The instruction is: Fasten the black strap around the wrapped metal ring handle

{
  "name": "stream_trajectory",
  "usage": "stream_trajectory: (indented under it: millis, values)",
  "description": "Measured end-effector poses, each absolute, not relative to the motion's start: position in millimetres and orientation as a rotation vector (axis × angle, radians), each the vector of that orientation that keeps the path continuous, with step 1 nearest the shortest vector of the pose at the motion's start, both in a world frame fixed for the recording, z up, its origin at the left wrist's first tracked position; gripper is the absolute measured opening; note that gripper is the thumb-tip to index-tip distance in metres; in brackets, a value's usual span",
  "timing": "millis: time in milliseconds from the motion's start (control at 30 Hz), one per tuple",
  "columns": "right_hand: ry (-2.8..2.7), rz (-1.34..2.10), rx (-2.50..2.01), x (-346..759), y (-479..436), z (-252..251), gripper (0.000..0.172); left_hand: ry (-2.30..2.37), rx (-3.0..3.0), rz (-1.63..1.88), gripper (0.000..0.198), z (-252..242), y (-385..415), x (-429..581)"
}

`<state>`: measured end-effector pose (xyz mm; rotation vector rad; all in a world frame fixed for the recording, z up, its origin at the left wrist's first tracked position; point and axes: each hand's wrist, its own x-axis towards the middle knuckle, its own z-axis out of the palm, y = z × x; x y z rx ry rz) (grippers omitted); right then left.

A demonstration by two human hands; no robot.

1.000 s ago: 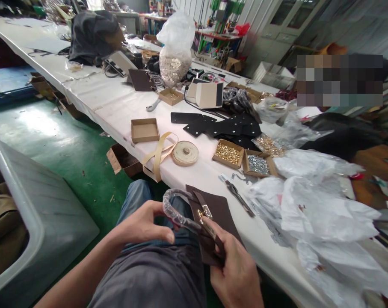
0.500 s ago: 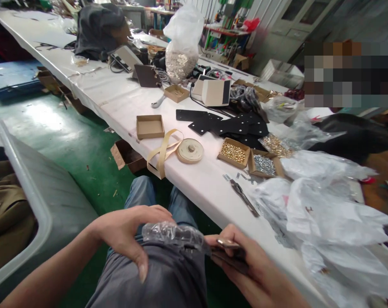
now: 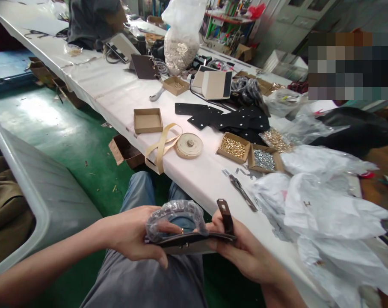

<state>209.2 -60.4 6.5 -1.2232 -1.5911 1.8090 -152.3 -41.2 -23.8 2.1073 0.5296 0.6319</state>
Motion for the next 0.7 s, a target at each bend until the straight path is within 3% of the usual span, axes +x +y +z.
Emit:
stream_trajectory:
  millis: [133,267,433,500,600,700]
  values:
    - [-1.549,1.772,-1.275,212,-52,-13,0.031,0.626,1.801,0.585,0.027,-26,-38,-144]
    - [-1.567,1.733,-1.333,216,-39,-24,0.035,0.752,1.538,0.566,0.029,-33,-37,-134]
    - [-1.709,1.759,-1.339,216,-14,-16,0.075,0.746,1.395,0.583,0.024,-40,-34,-119]
    - [-1.75,1.715,-1.368,214,-6,-13,0.072,0.748,1.368,0.585,0.022,-41,-30,-114]
    - [-1.722,1.582,-1.422,210,-1,-19,0.054,0.794,1.312,0.596,0.023,-44,-24,-110]
    - [-1.646,1.515,-1.427,206,1,-39,0.054,0.849,1.289,0.585,0.022,-49,-19,-111]
